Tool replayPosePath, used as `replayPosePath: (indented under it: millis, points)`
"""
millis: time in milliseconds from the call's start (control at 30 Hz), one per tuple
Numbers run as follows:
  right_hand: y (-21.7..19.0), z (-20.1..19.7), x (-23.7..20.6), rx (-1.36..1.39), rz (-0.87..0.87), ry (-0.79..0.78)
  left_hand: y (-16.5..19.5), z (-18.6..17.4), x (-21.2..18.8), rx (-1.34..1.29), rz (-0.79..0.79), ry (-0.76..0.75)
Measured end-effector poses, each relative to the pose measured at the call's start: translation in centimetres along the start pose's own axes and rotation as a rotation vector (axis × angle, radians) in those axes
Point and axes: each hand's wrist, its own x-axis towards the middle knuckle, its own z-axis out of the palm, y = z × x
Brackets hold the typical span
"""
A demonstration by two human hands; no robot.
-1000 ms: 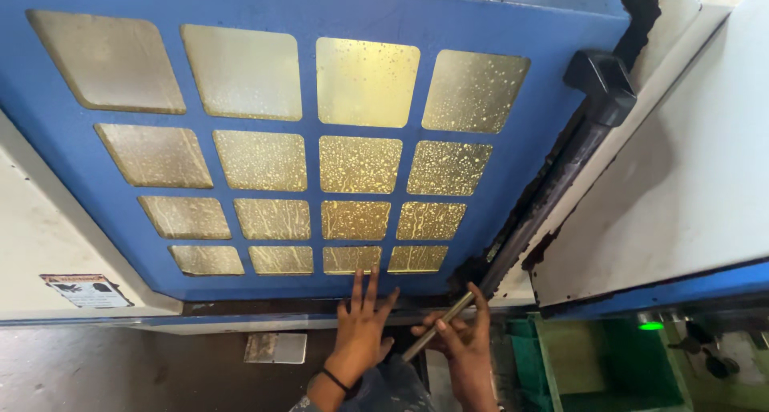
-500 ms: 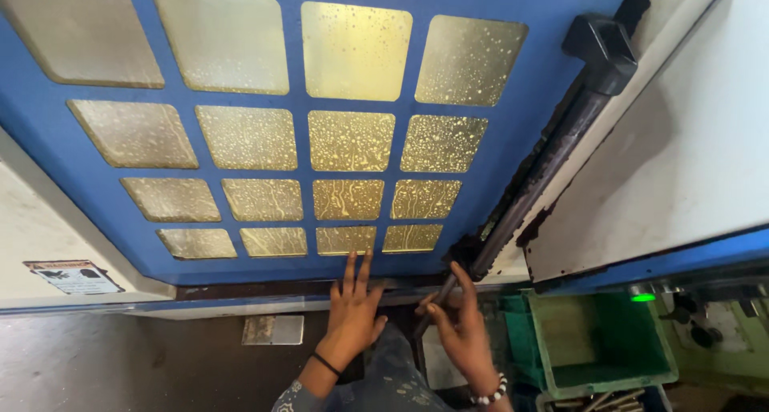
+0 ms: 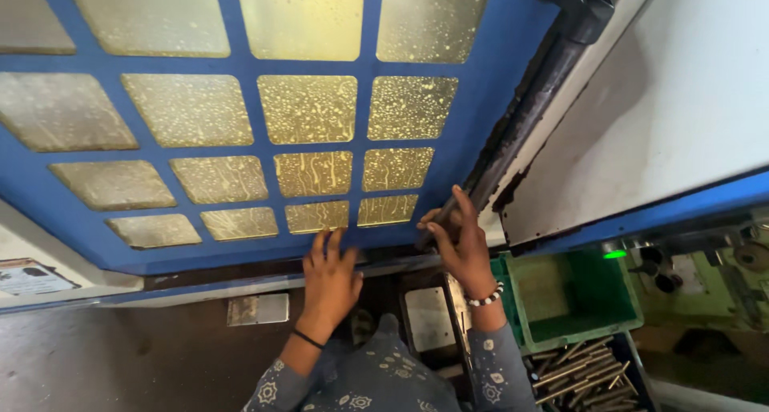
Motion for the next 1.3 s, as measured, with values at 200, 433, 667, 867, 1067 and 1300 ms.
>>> replayPosePath:
  millis: [200, 433, 667, 867, 1067, 1300]
  points:
    - [1.0, -0.3, -0.5, 0.162, 0.075, 0.056, 0.3, 0.4, 0.6, 0.003, -0.015, 0.060]
    - [0.7, -0.3, -0.3, 0.176, 0.051, 0.041, 0.6, 1.0, 0.6, 0.038, -0.023, 0.090]
    - [0.4, -0.7, 0.3, 0.104, 0.112, 0.052, 0.5, 2.1, 0.5, 0.056, -0.003, 0.148]
    - [0.8, -1.0, 0.4, 0.127, 0.077, 0.024, 0.4, 2.9, 0.5, 0.041, 0.012, 0.176]
    - [1.0, -1.0, 0.3, 0.165, 0.122, 0.025, 0.4, 3.2, 0.4, 0.040, 0.031, 0.213]
    - [1.3, -1.1, 0.5, 0.152, 0.152, 0.033, 0.6, 3.4, 0.5, 0.044, 0.020, 0.206]
